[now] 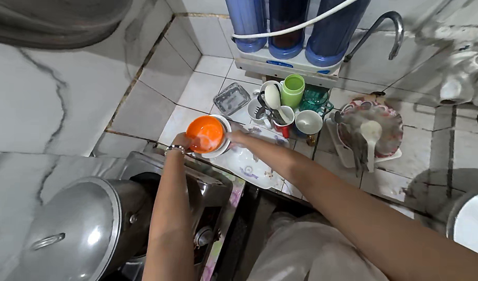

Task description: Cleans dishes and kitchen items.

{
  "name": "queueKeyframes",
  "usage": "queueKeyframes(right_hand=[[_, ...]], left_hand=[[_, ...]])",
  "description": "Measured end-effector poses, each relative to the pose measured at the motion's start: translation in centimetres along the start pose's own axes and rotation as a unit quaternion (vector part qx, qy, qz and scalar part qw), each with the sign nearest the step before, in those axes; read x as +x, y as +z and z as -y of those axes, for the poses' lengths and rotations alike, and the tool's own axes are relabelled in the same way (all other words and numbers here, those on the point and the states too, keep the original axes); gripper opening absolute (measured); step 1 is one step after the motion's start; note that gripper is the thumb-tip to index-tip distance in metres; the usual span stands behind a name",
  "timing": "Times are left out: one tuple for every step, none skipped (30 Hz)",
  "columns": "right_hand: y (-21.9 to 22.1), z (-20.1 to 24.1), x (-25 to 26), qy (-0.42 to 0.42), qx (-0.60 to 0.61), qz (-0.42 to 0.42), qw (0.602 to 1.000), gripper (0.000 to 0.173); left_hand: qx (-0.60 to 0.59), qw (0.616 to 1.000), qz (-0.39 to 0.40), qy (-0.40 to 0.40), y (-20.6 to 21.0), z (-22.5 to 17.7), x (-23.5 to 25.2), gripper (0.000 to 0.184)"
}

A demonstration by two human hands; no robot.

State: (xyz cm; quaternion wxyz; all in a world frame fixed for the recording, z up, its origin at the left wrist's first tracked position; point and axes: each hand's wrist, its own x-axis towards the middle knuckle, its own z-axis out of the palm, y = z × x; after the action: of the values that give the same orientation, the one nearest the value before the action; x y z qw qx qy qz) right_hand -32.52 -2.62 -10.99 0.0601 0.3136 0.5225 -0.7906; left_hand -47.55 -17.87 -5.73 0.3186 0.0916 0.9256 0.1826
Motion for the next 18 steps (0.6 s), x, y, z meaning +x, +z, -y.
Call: queueKeyframes(right_hand=[[0.0, 0.1, 0.1, 0.007, -0.010, -0.008, 1.000, 0.061], [0.1, 0.3, 0.0, 0.008, -0.021, -0.019, 1.000, 0.057], [0.0, 0.4, 0.1, 0.007, -0.030, -0.027, 0.999, 0.054], [-0.1, 0.5, 0.1, 0.007, -0.040, -0.036, 0.999, 0.052], [-0.4, 0.6, 0.0, 0.005, -0.043, -0.046, 0.998, 0.051], [-0.8, 0.6, -0.2, 0.005, -0.040, -0.053, 0.998, 0.050], [-1.1, 0.5, -0.3, 0.009, -0.036, -0.062, 0.997, 0.049], [-1.3, 0.4, -0.5, 0.014, -0.027, -0.067, 0.997, 0.048], [-1.3, 0.5, -0.9, 0.023, -0.021, -0.069, 0.997, 0.046], [-1.2, 0.4, -1.4, 0.031, -0.021, -0.067, 0.997, 0.045], [-1.1, 0.1, -1.8, 0.036, -0.026, -0.060, 0.997, 0.045], [-0.9, -0.3, -1.9, 0.041, -0.042, -0.052, 0.997, 0.045], [-0.8, -0.9, -1.9, 0.045, -0.053, -0.042, 0.997, 0.044], [-0.7, -1.4, -2.1, 0.053, -0.054, -0.032, 0.997, 0.044], [-0.7, -1.5, -2.7, 0.060, -0.047, -0.025, 0.997, 0.043], [-0.7, -1.5, -3.6, 0.060, -0.031, -0.018, 0.998, 0.043], [-0.8, -1.5, -4.3, 0.057, -0.011, -0.017, 0.998, 0.041], [-1.0, -1.8, -4.8, 0.051, 0.018, -0.017, 0.998, 0.041]], left_hand=[[-0.007, 1.000, 0.004, 0.003, 0.0, 0.5, 0.5, 0.038], [-0.016, 1.000, 0.005, 0.004, 0.0, 0.8, 0.9, 0.038], [-0.026, 1.000, 0.008, 0.000, -0.1, 0.6, 0.9, 0.039], [-0.031, 0.999, 0.011, -0.004, -0.2, 0.2, 0.6, 0.039], [-0.016, 1.000, 0.011, -0.003, -0.2, -0.1, 0.6, 0.038], [0.018, 1.000, 0.005, 0.002, -0.1, -0.4, 0.6, 0.037], [0.060, 0.998, -0.003, 0.009, 0.1, -0.8, 0.6, 0.036], [0.100, 0.995, -0.016, 0.014, 0.4, -1.0, 0.4, 0.036], [0.136, 0.990, -0.032, 0.014, 0.7, -1.3, 0.3, 0.038], [0.165, 0.985, -0.045, 0.012, 1.0, -1.6, 0.2, 0.039], [0.187, 0.981, -0.054, 0.008, 1.2, -1.7, 0.2, 0.041], [0.199, 0.978, -0.060, 0.008, 1.4, -1.8, 0.1, 0.040], [0.207, 0.976, -0.064, 0.008, 1.6, -1.8, -0.1, 0.038], [0.215, 0.974, -0.066, 0.005, 1.7, -2.1, -0.4, 0.038], [0.226, 0.972, -0.069, -0.001, 1.8, -2.5, -0.9, 0.039], [0.236, 0.969, -0.069, -0.009, 1.9, -3.1, -1.5, 0.039], [0.246, 0.966, -0.073, -0.016, 1.9, -3.7, -2.1, 0.043], [0.252, 0.964, -0.085, -0.018, 2.0, -4.2, -2.7, 0.048]])
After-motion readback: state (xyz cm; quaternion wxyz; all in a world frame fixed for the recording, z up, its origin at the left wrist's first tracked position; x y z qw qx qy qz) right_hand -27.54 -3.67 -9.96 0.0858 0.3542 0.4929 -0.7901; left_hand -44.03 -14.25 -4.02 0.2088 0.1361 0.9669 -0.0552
